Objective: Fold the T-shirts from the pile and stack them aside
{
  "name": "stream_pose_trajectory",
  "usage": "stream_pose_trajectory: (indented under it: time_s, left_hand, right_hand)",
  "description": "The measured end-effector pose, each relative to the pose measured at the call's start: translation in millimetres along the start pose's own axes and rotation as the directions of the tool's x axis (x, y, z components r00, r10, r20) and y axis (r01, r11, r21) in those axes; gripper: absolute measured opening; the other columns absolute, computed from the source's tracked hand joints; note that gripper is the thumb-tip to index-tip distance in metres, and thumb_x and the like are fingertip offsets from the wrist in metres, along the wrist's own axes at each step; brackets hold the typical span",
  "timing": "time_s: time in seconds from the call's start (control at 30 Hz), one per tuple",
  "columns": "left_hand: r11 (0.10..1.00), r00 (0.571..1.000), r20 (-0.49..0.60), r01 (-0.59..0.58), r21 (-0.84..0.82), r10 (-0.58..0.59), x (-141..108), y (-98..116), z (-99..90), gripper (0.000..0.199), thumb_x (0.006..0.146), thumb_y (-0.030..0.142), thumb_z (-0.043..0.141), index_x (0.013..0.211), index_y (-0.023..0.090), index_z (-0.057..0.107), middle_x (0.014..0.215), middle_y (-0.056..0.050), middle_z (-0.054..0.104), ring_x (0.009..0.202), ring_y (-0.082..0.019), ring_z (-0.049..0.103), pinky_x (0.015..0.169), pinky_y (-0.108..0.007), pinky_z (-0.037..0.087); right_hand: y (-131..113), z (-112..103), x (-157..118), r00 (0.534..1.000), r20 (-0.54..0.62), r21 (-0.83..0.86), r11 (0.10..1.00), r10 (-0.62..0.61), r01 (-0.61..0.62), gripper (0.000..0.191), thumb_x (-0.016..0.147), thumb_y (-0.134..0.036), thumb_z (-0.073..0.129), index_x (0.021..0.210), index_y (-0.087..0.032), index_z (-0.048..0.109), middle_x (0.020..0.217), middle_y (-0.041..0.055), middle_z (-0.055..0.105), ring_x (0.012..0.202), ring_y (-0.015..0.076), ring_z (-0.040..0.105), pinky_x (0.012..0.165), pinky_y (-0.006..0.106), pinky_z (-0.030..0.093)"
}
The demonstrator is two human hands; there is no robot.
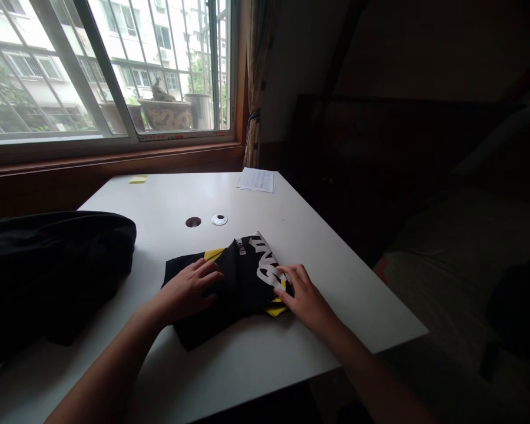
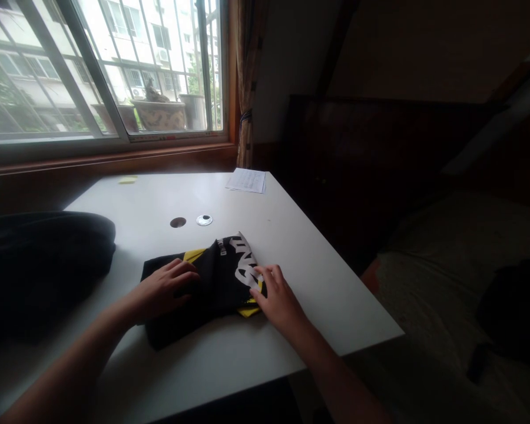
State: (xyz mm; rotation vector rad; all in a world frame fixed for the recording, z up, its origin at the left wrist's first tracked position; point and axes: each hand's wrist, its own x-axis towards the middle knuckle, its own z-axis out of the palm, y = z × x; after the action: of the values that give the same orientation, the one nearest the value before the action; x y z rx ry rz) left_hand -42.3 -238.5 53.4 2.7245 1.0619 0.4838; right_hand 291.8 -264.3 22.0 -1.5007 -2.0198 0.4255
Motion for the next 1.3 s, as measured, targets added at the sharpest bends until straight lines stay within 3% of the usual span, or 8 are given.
stream_pose_trajectory:
  time_s: [0.23,0.37,0.43,0.53,0.67,0.77,0.93,1.3]
  left_hand:
    - [0.951,0.962,-0.059,0.253,-0.178,-0.267,0,-11,5.8,0.049,0.087,0.016,0.052,0.134,0.03,0.057,0.118,-0.007,0.068,0.097,-0.024,0.068,0.084,-0.038,0.057]
    - [0.788,0.812,-0.218,0.4,-0.467,-0.542,2,-17,2.7,0.053,0.086,0.029,0.055,0.139,0.028,0.047,0.102,-0.004,0.066,0.083,-0.02,0.067,0.074,-0.035,0.056]
    - [0.654,0.73,-0.182,0.436,-0.619,-0.659,1,-22,0.3,0.057,0.085,0.035,0.057,0.14,0.026,0.043,0.099,-0.003,0.064,0.08,-0.02,0.067,0.069,-0.034,0.056]
    - [0.497,0.674,-0.042,0.501,-0.709,-0.738,-1,-30,-1.0,0.064,0.083,0.039,0.06,0.142,0.024,0.04,0.095,-0.002,0.062,0.071,-0.018,0.066,0.063,-0.033,0.057]
    - [0.436,0.611,-0.023,0.537,-0.722,-0.791,0,-34,0.1,0.065,0.088,0.046,0.055,0.145,0.023,0.038,0.101,-0.006,0.062,0.081,-0.022,0.069,0.064,-0.036,0.061]
    - [0.451,0.595,-0.032,0.572,-0.686,-0.803,1,-33,1.7,0.069,0.087,0.054,0.059,0.146,0.024,0.038,0.111,-0.009,0.062,0.08,-0.022,0.071,0.064,-0.035,0.061]
    - [0.489,0.606,-0.064,0.571,-0.659,-0.793,-1,-35,7.0,0.074,0.081,0.051,0.067,0.144,0.024,0.041,0.106,-0.007,0.064,0.071,-0.018,0.068,0.056,-0.03,0.059]
    - [0.487,0.62,-0.06,0.548,-0.68,-0.782,-2,-35,4.8,0.069,0.081,0.048,0.065,0.142,0.025,0.045,0.103,-0.004,0.06,0.07,-0.017,0.064,0.054,-0.028,0.056]
  right_hand:
    - [15,-1,6,0.999,-0.047,0.103,0.995,0.022,-0.017,0.037,0.091,-0.016,0.055,0.126,-0.028,0.06,0.118,0.0075,0.056,0.084,0.0191,0.064,0.081,0.04,0.06]
    - [26,-11,12,0.991,-0.128,0.058,0.998,0.028,-0.021,0.037,0.09,-0.015,0.055,0.125,-0.028,0.061,0.116,0.0075,0.057,0.086,0.0207,0.064,0.082,0.041,0.06]
    - [32,-17,14,0.986,-0.165,0.008,0.999,0.037,-0.036,0.035,0.091,-0.016,0.053,0.123,-0.028,0.062,0.118,0.0081,0.057,0.092,0.0228,0.065,0.083,0.042,0.06]
    - [34,-23,17,0.978,-0.207,-0.093,0.996,-0.009,-0.011,0.029,0.093,-0.016,0.051,0.117,-0.026,0.065,0.115,0.0096,0.06,0.103,0.027,0.063,0.088,0.046,0.058]
    - [11,-23,14,0.975,-0.144,-0.148,0.978,-0.168,0.147,0.022,0.093,-0.017,0.057,0.111,-0.026,0.067,0.112,0.0096,0.063,0.11,0.0291,0.06,0.095,0.05,0.054]
    - [-16,-12,8,0.937,0.012,-0.091,0.933,-0.349,0.349,0.019,0.092,-0.021,0.064,0.111,-0.026,0.067,0.112,0.0075,0.065,0.108,0.0262,0.06,0.096,0.047,0.052]
    - [-52,22,2,0.792,0.216,-0.041,0.805,-0.571,0.592,0.027,0.089,-0.036,0.074,0.112,-0.024,0.068,0.11,0.0058,0.068,0.104,0.0222,0.06,0.093,0.041,0.048]
    - [-69,36,7,0.713,0.193,-0.091,0.712,-0.674,0.697,0.007,0.095,-0.022,0.06,0.097,-0.021,0.067,0.097,0.0051,0.069,0.091,0.0195,0.06,0.085,0.037,0.046]
